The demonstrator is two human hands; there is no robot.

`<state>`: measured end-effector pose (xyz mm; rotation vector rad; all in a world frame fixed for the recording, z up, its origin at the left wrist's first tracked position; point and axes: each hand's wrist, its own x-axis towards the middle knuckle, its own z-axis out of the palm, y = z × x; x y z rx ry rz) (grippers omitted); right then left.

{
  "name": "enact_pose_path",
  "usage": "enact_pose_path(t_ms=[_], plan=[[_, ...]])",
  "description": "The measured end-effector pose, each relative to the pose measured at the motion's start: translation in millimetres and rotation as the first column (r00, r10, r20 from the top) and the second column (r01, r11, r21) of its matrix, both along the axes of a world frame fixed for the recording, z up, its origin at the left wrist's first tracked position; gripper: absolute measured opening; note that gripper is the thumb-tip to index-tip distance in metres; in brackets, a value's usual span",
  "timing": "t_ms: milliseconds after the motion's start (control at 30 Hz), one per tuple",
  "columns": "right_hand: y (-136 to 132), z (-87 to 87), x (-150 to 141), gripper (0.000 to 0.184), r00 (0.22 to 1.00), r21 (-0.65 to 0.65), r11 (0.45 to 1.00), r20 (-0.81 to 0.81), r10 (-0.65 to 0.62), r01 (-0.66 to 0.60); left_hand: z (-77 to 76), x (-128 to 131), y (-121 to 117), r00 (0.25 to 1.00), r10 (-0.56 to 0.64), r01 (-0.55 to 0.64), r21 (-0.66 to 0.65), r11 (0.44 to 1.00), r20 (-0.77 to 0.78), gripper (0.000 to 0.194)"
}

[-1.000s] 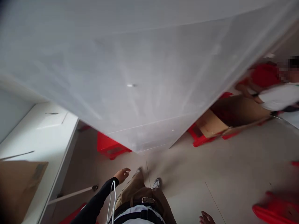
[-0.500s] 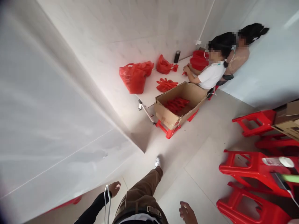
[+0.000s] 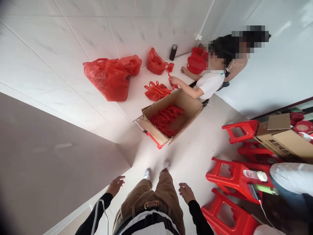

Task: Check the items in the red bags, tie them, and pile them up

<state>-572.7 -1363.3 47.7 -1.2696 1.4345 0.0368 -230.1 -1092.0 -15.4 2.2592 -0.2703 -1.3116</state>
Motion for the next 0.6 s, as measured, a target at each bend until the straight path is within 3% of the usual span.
enact_pose_path(t_ms=[167, 300, 467, 600], plan=[[-85.5, 4.7, 66.2, 0.028, 0.97, -0.057, 0.972, 0.075, 0.23, -0.226, 4.9, -5.4, -7.1, 0.971, 0.239, -0.24, -0.024, 0.971, -0.021, 0.027], [-181.7, 16.5, 125.4, 0.035, 0.907, -0.142, 0.918, 0.155, 0.391, -0.371, 21.1, -25.9, -37.8, 0.912, 0.408, -0.41, -0.053, 0.91, -0.044, 0.032], [-311.0, 17.8, 222.9, 0.037, 0.813, -0.165, 0.821, 0.13, 0.568, -0.547, 60.2, -24.4, -124.1, 0.843, 0.526, -0.537, -0.113, 0.836, -0.11, 0.05], [-377.5, -9.5, 295.8, 0.028, 0.699, -0.101, 0.695, -0.011, 0.715, -0.712, 102.5, 1.8, -216.3, 0.826, 0.526, -0.56, -0.19, 0.807, -0.2, 0.065]])
